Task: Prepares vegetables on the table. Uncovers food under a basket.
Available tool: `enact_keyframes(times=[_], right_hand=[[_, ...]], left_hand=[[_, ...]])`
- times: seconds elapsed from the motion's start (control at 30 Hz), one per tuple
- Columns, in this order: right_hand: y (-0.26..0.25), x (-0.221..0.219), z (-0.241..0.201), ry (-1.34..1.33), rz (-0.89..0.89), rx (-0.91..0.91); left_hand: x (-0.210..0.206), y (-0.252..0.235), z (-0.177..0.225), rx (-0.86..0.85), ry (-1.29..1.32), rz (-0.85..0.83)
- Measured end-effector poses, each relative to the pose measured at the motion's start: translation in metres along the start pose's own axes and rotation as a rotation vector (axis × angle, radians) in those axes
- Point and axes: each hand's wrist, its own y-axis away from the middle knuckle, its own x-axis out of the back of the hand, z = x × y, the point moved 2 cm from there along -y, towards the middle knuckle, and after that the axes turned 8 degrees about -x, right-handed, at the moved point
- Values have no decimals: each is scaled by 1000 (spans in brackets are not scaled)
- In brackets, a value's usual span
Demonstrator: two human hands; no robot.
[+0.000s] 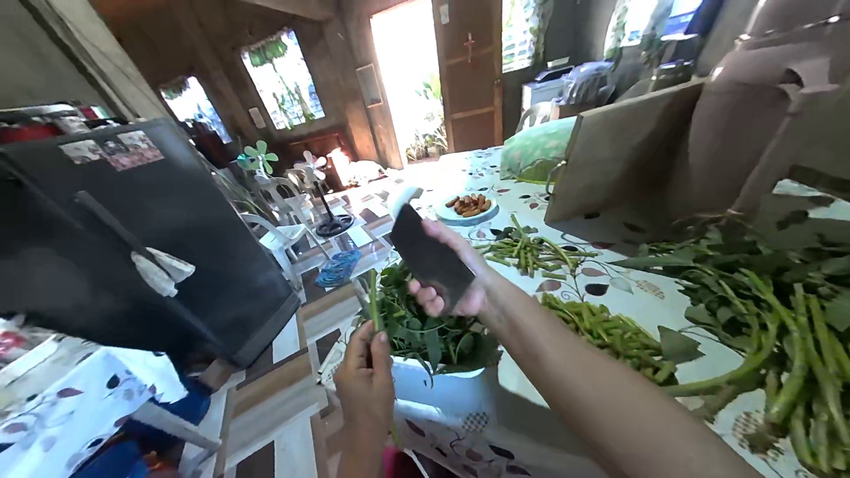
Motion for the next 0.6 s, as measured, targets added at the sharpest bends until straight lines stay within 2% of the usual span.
enact_keyframes(times=[0.07,0.13,0.27,0.37,0.47,0.53,0.6], right_hand=[[13,2,11,-21,-53,-55],[27,2,15,71,-18,-115],[43,-3,7,495,103,-160],[48,-18,-13,834,280,-163],[42,-26,-33,1006,411,-202],[40,-29,-41,1048,395,-246],[44,-33,-43,1036,293,-177]], left_hand=[[-1,0,-5,-31,-3,-6],[-4,-1,-6,-60,-10,-16],[-8,1,-3,-71,-128,-39],[-6,5,-5,-39,-241,-50],[-2,5,-5,1,-306,-59],[1,5,-3,-8,-318,-61],[0,4,1,-49,-288,-50]])
